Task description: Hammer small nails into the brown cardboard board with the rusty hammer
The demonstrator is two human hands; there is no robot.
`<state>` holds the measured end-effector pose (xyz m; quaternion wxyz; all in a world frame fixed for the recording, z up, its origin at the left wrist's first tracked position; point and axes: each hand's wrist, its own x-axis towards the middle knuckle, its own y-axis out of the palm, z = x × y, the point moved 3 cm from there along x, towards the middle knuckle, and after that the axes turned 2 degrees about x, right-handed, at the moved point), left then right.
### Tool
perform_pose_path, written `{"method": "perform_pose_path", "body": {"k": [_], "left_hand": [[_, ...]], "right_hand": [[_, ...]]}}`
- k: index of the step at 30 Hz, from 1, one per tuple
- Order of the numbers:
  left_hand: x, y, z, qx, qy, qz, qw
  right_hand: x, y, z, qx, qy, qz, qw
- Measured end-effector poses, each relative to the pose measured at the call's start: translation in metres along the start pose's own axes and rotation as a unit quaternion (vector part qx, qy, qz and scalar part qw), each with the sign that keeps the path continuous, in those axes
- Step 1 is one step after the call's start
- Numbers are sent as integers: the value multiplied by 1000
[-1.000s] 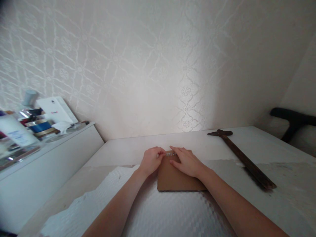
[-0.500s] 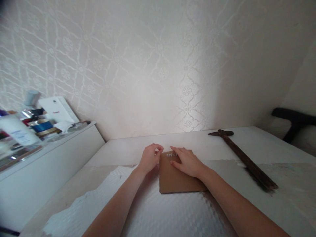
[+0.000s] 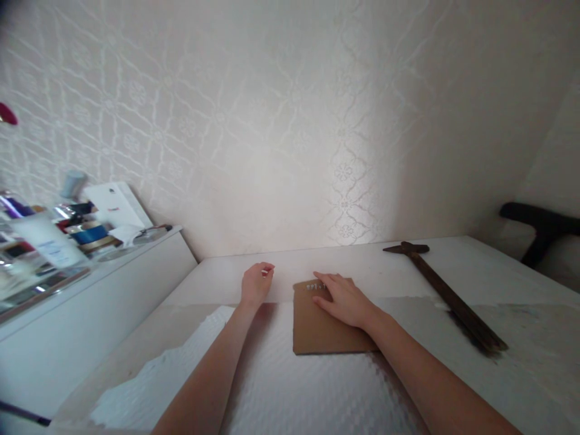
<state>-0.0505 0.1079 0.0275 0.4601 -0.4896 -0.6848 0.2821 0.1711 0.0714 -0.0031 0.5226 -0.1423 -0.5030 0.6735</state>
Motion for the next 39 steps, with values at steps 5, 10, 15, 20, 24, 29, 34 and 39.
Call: {"method": "perform_pose_path", "body": {"k": [5, 10, 15, 20, 24, 29, 34, 39], "left_hand": [[8, -5, 18, 47, -49, -3, 998], [33, -30, 46, 123, -57, 6, 991], [54, -46, 94, 156, -121, 1, 980], [66, -41, 127, 147, -149, 3, 978], [74, -38, 137, 148, -148, 2, 978], [80, -33, 144, 161, -148, 16, 976], [81, -30, 152, 149, -146, 25, 978], [79, -37, 142, 136, -150, -9, 979]], "right_hand": [[2, 1, -1, -8, -5, -7, 1000], [3, 0, 2, -16, -5, -9, 1000], [5, 0, 6, -21, -8, -5, 1000], [6, -1, 8, -22, -11, -7, 1000], [6, -2, 10, -32, -2, -2, 999], [6, -1, 10, -40, -3, -3, 999], [7, 0, 10, -41, -10, -5, 999], [7, -1, 11, -38, -12, 1, 999]]}}
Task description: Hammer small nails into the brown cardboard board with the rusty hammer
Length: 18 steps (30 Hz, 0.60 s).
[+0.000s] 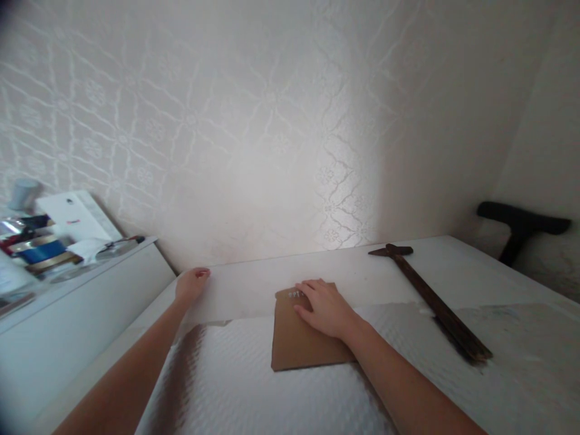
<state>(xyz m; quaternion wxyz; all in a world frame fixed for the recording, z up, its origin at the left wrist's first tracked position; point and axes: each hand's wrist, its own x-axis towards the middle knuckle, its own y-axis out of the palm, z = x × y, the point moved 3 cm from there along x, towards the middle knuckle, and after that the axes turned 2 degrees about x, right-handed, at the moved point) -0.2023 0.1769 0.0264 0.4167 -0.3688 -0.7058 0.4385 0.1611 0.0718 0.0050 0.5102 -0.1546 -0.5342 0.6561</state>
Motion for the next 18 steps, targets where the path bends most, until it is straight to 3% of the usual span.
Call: {"method": "perform_pose_path", "body": {"k": [2, 5, 7, 11, 14, 18], "left_hand": [[-10, -6, -18, -23, 18, -28, 999], [-39, -13, -62, -86, 94, -23, 992], [-66, -14, -97, -140, 170, 27, 975], [-121, -13, -154, -215, 337, 157, 903], [-142, -10, -170, -180, 384, 214, 880], [-148, -2, -172, -142, 391, 211, 885]], "right_hand": [[0, -1, 0, 1, -1, 0, 1000], [0, -1, 0, 5, -6, -5, 1000], [0, -1, 0, 7, -7, -7, 1000], [1, 0, -1, 10, -10, -9, 1000], [1, 0, -1, 15, -15, -2, 1000], [1, 0, -1, 12, -16, -2, 1000]]}}
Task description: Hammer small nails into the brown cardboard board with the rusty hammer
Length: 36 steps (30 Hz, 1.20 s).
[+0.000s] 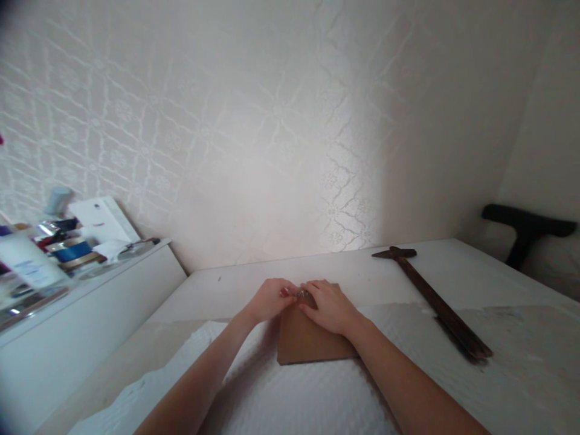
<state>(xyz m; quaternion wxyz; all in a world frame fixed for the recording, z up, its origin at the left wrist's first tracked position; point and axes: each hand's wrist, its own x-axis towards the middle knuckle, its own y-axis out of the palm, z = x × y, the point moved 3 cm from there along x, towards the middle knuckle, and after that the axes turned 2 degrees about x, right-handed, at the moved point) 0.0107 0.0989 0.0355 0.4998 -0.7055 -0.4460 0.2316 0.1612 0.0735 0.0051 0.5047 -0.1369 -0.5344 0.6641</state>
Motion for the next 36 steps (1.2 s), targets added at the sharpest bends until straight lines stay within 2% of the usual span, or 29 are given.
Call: {"method": "perform_pose_path", "body": {"k": [6, 12, 24, 31, 34, 36], "left_hand": [[-3, 5, 1, 42, -14, -38, 998], [-8, 3, -1, 77, 14, -82, 994], [-9, 7, -5, 128, 8, -71, 989], [-12, 1, -11, 110, 45, -112, 987], [-11, -1, -6, 91, 30, -127, 987], [-9, -7, 4, 83, -19, -150, 985]], "right_hand": [[0, 1, 0, -2, 1, -4, 1000], [0, 0, 0, -9, 3, -1, 1000], [0, -1, 3, -15, 6, 1, 1000], [0, -2, 3, -18, -1, 4, 1000], [-1, -1, 1, -16, -3, 2, 1000], [-1, 0, 0, -13, 2, -3, 1000]]}}
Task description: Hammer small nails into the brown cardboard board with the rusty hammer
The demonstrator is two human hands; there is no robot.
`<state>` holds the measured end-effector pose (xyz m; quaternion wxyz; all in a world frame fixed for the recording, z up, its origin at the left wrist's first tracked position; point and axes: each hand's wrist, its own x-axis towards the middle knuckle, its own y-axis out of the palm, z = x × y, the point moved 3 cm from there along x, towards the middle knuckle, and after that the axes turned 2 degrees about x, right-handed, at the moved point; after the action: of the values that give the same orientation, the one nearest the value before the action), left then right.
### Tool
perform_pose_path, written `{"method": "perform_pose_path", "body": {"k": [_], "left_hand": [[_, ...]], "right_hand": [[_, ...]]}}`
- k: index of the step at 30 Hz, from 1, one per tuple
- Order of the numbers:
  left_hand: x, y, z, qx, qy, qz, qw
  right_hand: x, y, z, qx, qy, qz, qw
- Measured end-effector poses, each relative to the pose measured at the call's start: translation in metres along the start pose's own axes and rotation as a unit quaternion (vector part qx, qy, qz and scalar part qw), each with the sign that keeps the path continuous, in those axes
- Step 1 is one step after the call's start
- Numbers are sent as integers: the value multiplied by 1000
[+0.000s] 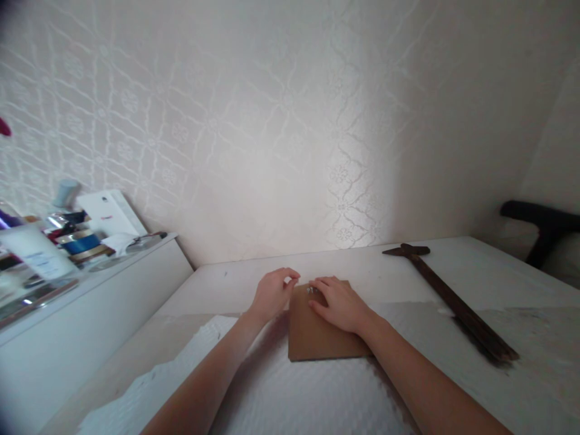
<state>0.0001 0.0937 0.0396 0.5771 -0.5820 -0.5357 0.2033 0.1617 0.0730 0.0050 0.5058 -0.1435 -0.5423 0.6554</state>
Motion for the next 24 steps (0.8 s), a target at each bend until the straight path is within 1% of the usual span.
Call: {"method": "perform_pose_path", "body": {"k": [3, 5, 7, 9, 11, 13, 15, 18, 24], "left_hand": [[8, -11, 33, 22, -136, -35, 990], [13, -21, 61, 59, -197, -51, 977], [17, -31, 91, 100, -236, -37, 966], [17, -40, 122, 125, -292, -20, 948], [17, -47, 148, 145, -310, 6, 940], [16, -50, 167, 157, -301, 50, 939], [15, -52, 180, 163, -294, 64, 940], [12, -51, 189, 170, -292, 68, 939], [10, -49, 188, 195, -309, 64, 929]], "right_hand": [[0, 1, -1, 1, 8, 4, 1000], [0, 0, 0, 1, 10, 8, 1000], [0, 0, 0, 2, 12, 5, 1000], [-1, 0, 1, 6, 10, 4, 1000], [-1, 0, 1, 6, 8, 4, 1000], [0, 0, 1, 4, 7, 3, 1000], [0, 0, 1, 1, 7, 2, 1000], [-1, 0, 1, 0, 9, -2, 1000], [-2, 0, 3, 8, 14, -8, 1000]]}}
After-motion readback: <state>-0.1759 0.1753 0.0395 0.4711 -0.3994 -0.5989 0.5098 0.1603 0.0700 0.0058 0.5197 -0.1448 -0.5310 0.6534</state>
